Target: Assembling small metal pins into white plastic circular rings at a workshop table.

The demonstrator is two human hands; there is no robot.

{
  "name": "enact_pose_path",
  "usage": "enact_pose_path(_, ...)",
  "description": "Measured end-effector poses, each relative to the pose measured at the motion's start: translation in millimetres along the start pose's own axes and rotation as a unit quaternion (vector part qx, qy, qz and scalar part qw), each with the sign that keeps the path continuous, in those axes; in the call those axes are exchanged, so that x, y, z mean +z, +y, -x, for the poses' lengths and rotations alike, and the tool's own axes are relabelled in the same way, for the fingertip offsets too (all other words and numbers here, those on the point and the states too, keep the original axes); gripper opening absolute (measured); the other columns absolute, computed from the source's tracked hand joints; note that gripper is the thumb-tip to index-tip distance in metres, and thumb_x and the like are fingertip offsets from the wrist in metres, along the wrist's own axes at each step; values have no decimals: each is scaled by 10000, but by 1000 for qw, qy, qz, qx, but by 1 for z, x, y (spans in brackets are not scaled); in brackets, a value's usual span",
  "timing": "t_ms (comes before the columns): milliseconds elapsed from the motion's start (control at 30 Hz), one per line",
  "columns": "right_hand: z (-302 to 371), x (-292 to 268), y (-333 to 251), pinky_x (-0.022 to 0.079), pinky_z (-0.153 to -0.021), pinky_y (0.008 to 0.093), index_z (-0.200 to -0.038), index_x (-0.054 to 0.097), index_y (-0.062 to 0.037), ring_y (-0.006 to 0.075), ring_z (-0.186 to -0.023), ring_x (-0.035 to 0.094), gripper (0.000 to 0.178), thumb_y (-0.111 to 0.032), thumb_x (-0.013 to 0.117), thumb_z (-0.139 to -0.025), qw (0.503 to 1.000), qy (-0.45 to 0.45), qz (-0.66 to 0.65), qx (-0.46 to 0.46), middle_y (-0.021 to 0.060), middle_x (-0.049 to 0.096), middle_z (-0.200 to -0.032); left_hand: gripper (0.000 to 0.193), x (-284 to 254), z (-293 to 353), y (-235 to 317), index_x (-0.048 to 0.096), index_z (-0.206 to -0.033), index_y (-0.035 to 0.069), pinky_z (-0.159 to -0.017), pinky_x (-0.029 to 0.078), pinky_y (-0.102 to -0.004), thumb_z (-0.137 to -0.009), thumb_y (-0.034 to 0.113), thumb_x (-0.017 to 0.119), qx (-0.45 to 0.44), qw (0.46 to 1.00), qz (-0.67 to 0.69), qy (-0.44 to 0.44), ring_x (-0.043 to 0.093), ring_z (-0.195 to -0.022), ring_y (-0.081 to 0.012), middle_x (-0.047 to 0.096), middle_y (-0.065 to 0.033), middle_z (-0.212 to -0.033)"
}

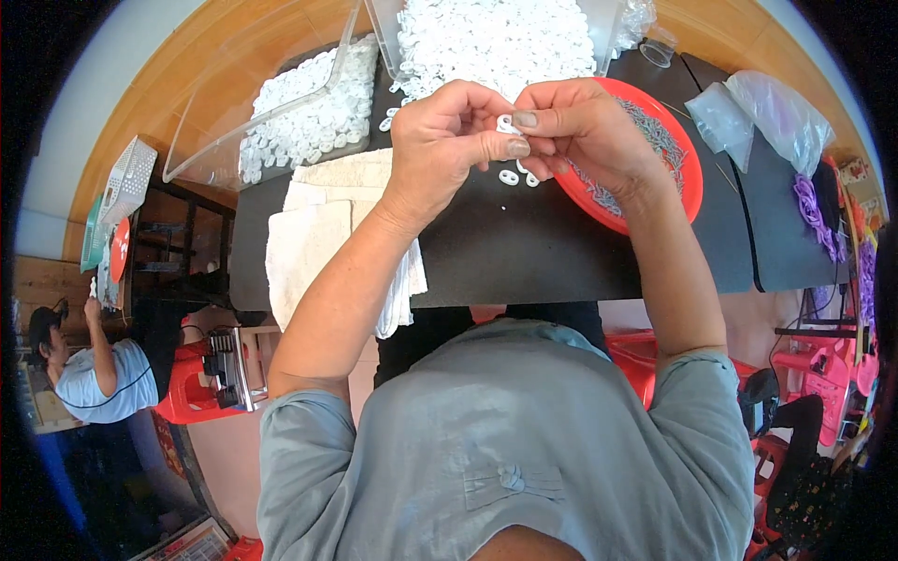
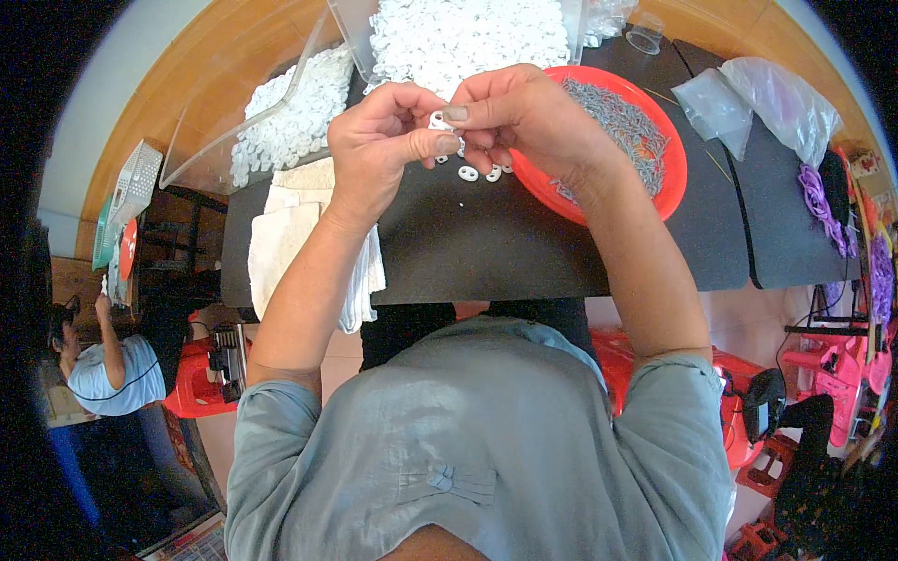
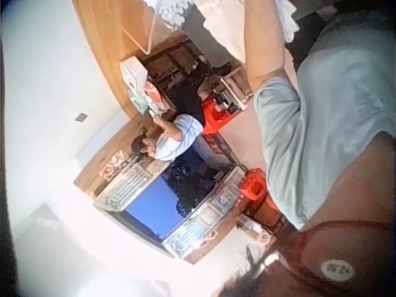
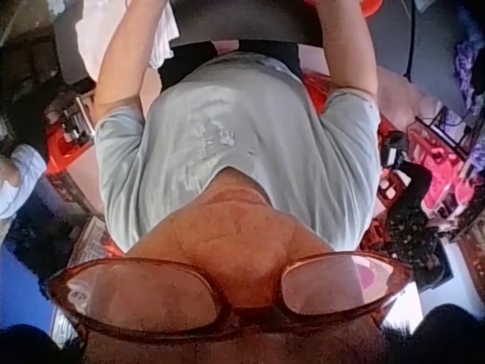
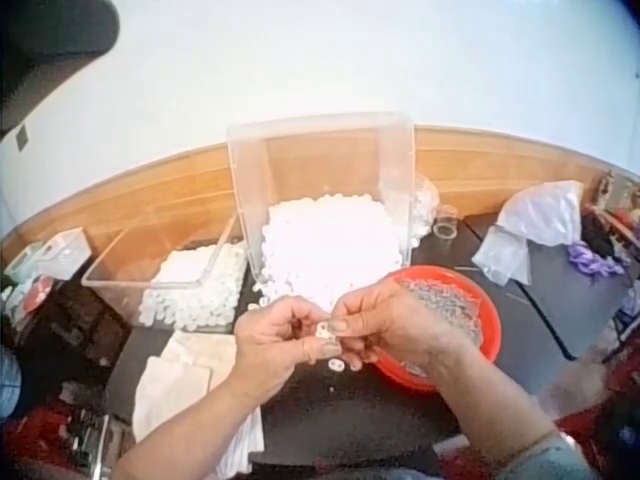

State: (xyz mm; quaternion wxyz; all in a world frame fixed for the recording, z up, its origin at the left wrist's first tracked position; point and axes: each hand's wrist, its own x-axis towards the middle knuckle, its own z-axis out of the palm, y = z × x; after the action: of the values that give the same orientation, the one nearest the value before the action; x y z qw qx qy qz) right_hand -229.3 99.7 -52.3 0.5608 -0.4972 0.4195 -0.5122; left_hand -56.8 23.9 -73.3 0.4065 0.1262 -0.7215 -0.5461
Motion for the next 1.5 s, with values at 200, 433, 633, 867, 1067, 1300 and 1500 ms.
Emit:
enact_pose_path(200,1,1,2,315,-397,172,-748,596,-26,93,-484,540,198,-166,630,-884,999,-10,-29,9,-3,514,-580,227,-2,2,-5,641,-906,-11,-512,457,-195,-724,1,775,9,1000,26,3,580,-625,-85,653,-63,-774)
enact_pose_path(433,4,8,-1,290,-416,183,-795,594,-13,111,-500,532,202,-193,640,-874,998,-12,-55,28,-5,484,-596,185,3,4,4,627,-831,11,-524,449,-182,-729,10,782,21,996,86,15,607,-648,-62,653,-31,-724)
enact_pose_path(633,1,7,0,307,-443,190,-799,582,-22,109,-534,533,214,-214,627,-881,997,-40,-61,20,-8,487,-612,192,0,1,-6,627,-837,18,-538,457,-195,-729,25,786,75,996,28,29,568,-623,-72,622,-21,-728)
enact_pose_path(867,13,-15,-18,427,-566,260,-860,660,-26,177,-592,564,201,-217,600,-858,883,140,444,-53,67,607,-679,140,-47,-17,47,649,-863,12,-550,471,-210,-761,33,742,184,942,-168,226,579,-635,-80,629,-23,-737)
enact_pose_path(1067,30,-64,19,485,-718,397,-935,662,-52,314,-822,624,216,-192,643,-772,697,145,701,-42,142,659,-825,196,-79,-33,79,633,-946,50,-633,451,-247,-762,-14,659,108,882,-381,257,543,-703,-144,568,-35,-807)
enact_pose_path(1300,31,-80,27,472,-735,403,-976,681,-79,315,-852,612,199,-161,641,-799,695,130,708,-8,128,648,-913,139,-26,-16,21,639,-853,11,-640,478,-347,-735,63,693,82,932,-345,-75,613,-678,-243,605,-118,-757)
enact_pose_path(1500,37,-86,30,471,-716,381,-945,690,-65,306,-804,611,150,-120,618,-826,733,159,648,-132,118,647,-827,159,-18,-4,-24,623,-879,2,-758,467,-423,-761,97,672,12,840,-512,-181,611,-862,-347,616,-151,-885)
